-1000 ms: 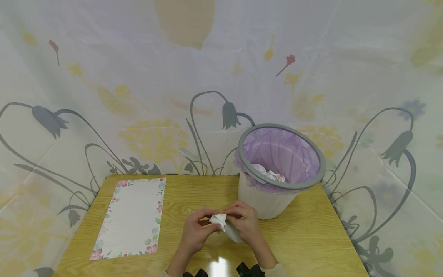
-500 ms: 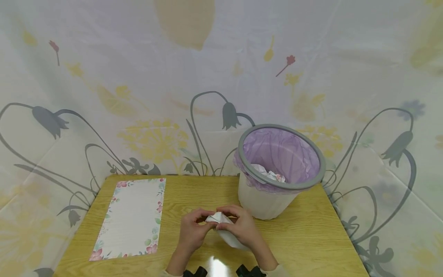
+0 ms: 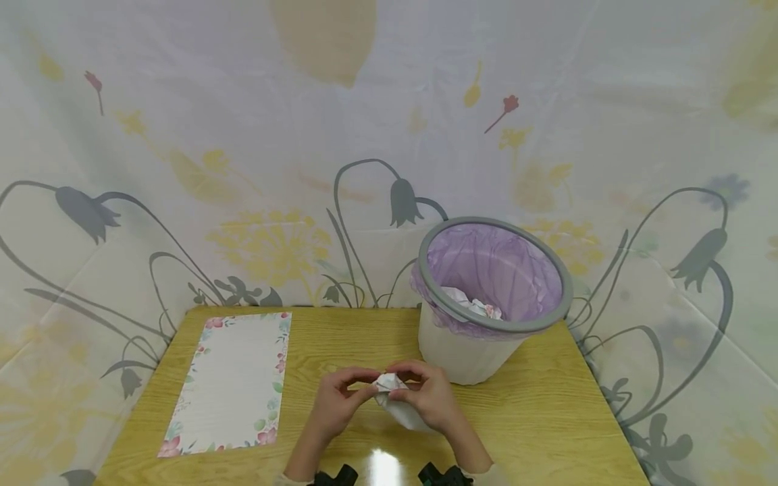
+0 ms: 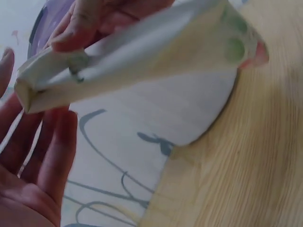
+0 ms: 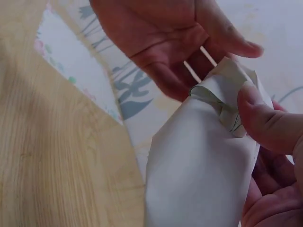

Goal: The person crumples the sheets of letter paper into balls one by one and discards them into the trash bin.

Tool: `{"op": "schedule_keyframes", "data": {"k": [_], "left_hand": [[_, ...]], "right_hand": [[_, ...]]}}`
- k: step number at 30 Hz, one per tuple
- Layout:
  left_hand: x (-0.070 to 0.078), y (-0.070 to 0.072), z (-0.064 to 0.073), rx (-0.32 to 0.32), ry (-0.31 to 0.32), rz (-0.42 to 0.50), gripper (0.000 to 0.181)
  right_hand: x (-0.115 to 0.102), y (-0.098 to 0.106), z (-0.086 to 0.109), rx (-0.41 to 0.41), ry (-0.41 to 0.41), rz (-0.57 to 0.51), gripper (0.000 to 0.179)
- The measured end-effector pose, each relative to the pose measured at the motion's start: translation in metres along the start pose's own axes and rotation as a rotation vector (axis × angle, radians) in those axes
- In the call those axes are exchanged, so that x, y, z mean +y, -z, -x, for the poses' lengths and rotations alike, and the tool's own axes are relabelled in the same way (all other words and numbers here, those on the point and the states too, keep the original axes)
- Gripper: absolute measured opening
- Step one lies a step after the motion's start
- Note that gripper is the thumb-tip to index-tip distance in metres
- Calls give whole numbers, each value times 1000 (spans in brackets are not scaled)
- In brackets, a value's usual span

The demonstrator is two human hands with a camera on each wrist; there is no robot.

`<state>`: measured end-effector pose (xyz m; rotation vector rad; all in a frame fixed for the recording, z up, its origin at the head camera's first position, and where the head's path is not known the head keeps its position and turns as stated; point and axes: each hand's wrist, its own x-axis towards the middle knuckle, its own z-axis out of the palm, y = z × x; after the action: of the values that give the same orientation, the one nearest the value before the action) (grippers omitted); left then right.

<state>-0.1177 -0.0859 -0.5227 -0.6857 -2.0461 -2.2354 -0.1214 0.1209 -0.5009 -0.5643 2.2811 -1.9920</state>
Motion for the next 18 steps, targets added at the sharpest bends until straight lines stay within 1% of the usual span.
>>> {"op": "schedule_keyframes", "data": {"k": [3, 5, 7, 9, 11, 14, 18], "left_hand": [[0, -1, 0, 8, 88, 2, 18], [1, -1, 0, -7, 160, 0, 21], [3, -1, 0, -56, 225, 3, 27], [4, 0, 0, -129, 282, 35, 34], [4, 0, 0, -195, 326, 70, 40], [5, 2, -2, -253, 339, 101, 42], [7, 4, -5, -280, 306, 90, 36]], "right_hand": [[0, -1, -1, 1, 23, -23, 32], [1, -3, -1, 4, 49, -42, 29], [1, -4, -1, 10, 79, -63, 28], [2, -5, -1, 18, 112, -80, 25], [3, -5, 0, 28, 138, -101, 22], [5, -7, -1, 37, 178, -136, 19], [10, -8, -1, 53, 247, -174, 20]]}}
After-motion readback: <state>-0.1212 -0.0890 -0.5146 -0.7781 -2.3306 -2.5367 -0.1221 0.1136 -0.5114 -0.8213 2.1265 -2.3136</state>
